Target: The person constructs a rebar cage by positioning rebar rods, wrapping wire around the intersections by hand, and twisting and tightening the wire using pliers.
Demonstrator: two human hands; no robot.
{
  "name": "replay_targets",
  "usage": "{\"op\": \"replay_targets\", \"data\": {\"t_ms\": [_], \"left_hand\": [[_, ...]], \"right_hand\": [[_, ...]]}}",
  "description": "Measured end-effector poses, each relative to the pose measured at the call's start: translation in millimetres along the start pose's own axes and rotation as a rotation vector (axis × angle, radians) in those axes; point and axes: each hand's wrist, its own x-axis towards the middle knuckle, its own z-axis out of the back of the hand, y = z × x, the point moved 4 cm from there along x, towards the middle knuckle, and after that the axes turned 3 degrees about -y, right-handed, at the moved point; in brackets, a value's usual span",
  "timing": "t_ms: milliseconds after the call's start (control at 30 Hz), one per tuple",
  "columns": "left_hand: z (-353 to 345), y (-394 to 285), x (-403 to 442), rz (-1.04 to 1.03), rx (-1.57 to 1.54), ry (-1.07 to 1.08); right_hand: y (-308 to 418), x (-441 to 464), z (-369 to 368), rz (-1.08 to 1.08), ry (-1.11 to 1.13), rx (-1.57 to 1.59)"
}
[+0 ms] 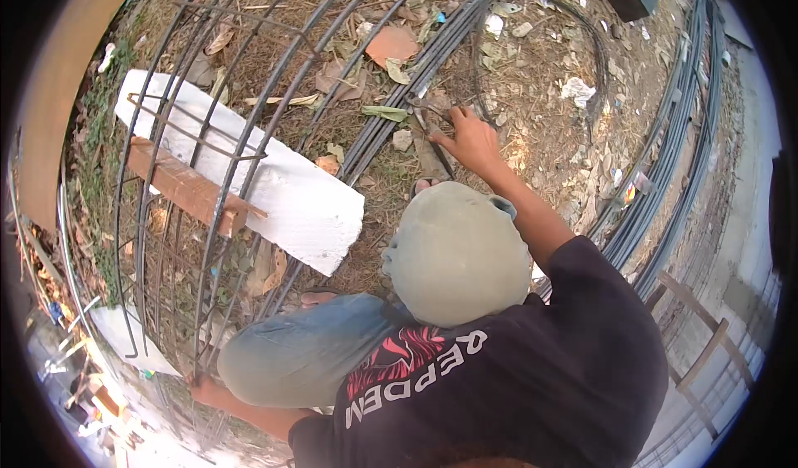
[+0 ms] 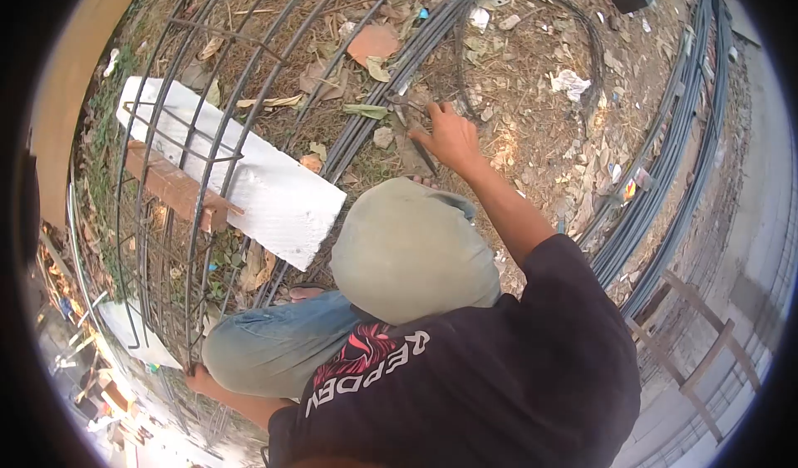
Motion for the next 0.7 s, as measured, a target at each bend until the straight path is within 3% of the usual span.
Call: {"op": "replay_targets", "data": {"t_ms": [100, 167, 267, 300, 367, 400, 467, 500, 667, 700], "left_hand": [[-5.6, 17.1, 2.8, 0.143, -0.054, 0.018], [-8.0, 21.2, -2.1, 0.397, -0.305, 0.007], [-4.9, 16.7, -8.0, 0.788, -0.625, -0.171], [0.1, 10.6, -6.9, 0.763, -0.540, -0.224], [13.3, -3.7, 4.5, 0.333, 0.254, -0.291], [21.1, -21.1, 4.9, 0.153, 0.424, -0.205], [25.2, -29.4, 7.4, -0.055, 0.142, -0.003], [27.2, -31.4, 6.0, -0.080, 0.161, 0.001], [42.7, -29.0, -0.2, -0.098, -0.033, -0.206], [36.9, -12.0, 9.7, -0.023, -0.219, -0.183]], "right_hand": [[4.3, 17.2, -15.0, 0.073, 0.042, -0.052], [3.5, 26.7, -20.1, 0.111, 0.069, -0.140], [4.4, 33.0, -22.1, 0.166, 0.131, -0.195], [12.2, 32.2, -19.3, 0.141, 0.188, -0.206], [25.5, 24.6, -18.6, 0.154, 0.183, -0.217], [26.5, 23.9, -12.7, 0.158, 0.167, -0.235], [22.7, 24.6, -21.0, 0.142, 0.140, -0.259], [14.2, 29.6, -29.5, 0.132, 0.126, -0.296], [17.8, 22.5, -48.2, 0.073, 0.094, -0.467], [14.3, 18.1, -49.1, 0.076, 0.077, -0.457]]}}
